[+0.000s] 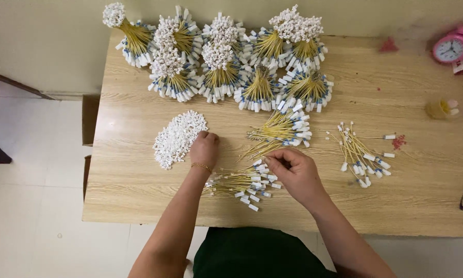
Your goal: Assembling small wire components by fitting white plastic caps onto the ends of thin wires
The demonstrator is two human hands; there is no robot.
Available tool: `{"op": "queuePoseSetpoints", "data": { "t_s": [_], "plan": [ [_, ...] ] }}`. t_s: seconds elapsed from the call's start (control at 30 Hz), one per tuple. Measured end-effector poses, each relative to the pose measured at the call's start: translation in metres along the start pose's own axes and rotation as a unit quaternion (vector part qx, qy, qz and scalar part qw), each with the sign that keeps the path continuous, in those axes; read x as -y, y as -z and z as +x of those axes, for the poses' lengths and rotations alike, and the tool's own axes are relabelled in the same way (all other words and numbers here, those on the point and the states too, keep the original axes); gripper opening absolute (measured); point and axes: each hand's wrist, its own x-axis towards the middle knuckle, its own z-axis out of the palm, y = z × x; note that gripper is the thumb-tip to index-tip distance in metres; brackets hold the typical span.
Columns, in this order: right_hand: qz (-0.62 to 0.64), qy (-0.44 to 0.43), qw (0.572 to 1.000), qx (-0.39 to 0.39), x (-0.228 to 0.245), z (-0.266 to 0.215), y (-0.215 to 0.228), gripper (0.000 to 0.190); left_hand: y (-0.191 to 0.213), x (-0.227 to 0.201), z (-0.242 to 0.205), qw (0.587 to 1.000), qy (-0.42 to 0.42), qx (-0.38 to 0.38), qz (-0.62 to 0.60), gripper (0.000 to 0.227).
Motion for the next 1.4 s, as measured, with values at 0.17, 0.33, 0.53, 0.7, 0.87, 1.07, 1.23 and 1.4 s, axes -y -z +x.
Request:
{"op": "queuePoseSetpoints", "data": {
  "t_s": [0.17, 0.33, 0.53, 0.7, 0.87, 1.07, 1.23, 1.4],
  "plan": [
    [-0.019, 0.029, 0.999, 0.006, 0.012, -0.001, 0.009, 0.005, 0.059, -0.048, -0.035, 0.943, 0.029, 0.046, -0.328, 0.014],
    [-0.017, 0.037, 0.999, 0.029, 0.026, -0.008, 0.015, 0.004, 0.112, -0.107, -0.086, 0.749, 0.091, 0.097, -0.649, 0.019],
    [-0.034, 0.019, 0.998, 0.059, 0.035, -0.021, 0.018, 0.006, 0.108, -0.126, -0.119, 0.656, 0.067, 0.120, -0.742, 0.022],
    [-0.061, -0.001, 0.996, 0.065, 0.040, -0.030, 0.025, 0.008, 0.100, -0.130, -0.130, 0.639, 0.076, 0.128, -0.754, 0.018],
    [-0.063, -0.013, 0.996, 0.064, 0.037, -0.033, 0.031, 0.007, 0.101, -0.135, -0.136, 0.641, 0.072, 0.144, -0.751, 0.017],
    [-0.066, -0.023, 0.997, 0.044, 0.044, -0.035, 0.033, 0.008, 0.105, -0.140, -0.137, 0.649, 0.061, 0.146, -0.744, 0.017],
    [-0.100, -0.014, 0.993, 0.055, 0.050, -0.032, 0.035, 0.007, 0.109, -0.143, -0.138, 0.689, 0.041, 0.139, -0.710, 0.017],
    [-0.125, 0.006, 0.989, 0.073, 0.042, -0.027, 0.035, 0.007, 0.112, -0.145, -0.134, 0.735, 0.034, 0.134, -0.664, 0.014]
  ]
}}
